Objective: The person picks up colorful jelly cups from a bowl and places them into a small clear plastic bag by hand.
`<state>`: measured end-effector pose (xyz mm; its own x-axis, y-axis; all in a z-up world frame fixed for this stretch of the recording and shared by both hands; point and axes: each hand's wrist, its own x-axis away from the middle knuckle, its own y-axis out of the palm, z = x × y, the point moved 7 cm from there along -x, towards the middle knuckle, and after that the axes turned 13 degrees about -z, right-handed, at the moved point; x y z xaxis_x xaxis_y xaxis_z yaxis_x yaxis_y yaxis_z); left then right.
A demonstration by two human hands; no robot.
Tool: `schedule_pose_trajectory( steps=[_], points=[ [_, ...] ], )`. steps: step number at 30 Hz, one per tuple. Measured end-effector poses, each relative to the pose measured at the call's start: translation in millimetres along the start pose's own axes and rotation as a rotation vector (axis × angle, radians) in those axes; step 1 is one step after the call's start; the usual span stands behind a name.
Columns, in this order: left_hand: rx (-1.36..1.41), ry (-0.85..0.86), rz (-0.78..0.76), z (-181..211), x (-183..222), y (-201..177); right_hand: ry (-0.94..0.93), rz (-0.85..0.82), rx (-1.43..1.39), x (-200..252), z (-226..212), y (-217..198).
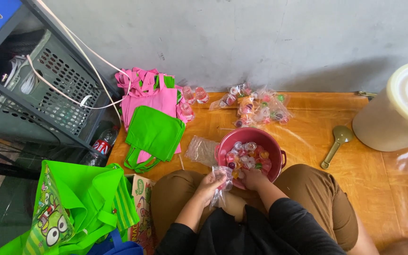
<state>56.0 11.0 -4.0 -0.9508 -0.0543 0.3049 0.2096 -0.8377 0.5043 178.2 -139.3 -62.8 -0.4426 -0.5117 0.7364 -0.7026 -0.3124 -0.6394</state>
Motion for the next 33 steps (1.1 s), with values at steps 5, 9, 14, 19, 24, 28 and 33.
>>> schedule_pose_trajectory(
  steps=[5,9,14,19,24,28,33],
  points=[
    [0.008,0.004,0.006,8.1,6.7,7.9,-0.118,0.015,0.114,-41.4,6.8,10.1],
    [-0.016,0.008,-0.002,1.4,3.0,1.9,-0.112,0.068,-0.101,-56.5,9.2,17.9],
    [-0.018,-0.008,-0.003,-0.7,1.5,0.6,-0.078,0.045,-0.245,-93.3,27.1,39.3],
    [-0.085,-0.027,-0.004,-13.9,-9.7,-19.2,-0.076,0.252,-0.785,23.0,2.2,-58.9],
    [-0.131,-0.083,-0.032,25.5,14.7,36.1,-0.478,0.481,-1.054,81.6,-21.8,-100.6],
    [-0.234,-0.090,-0.033,-33.4,-22.7,-28.8,-0.534,0.385,-0.979,85.4,-28.7,-97.1],
    [0.075,-0.153,0.042,-2.6,-8.2,2.1,-0.188,0.463,-0.774,51.7,12.3,-84.9]
  ],
)
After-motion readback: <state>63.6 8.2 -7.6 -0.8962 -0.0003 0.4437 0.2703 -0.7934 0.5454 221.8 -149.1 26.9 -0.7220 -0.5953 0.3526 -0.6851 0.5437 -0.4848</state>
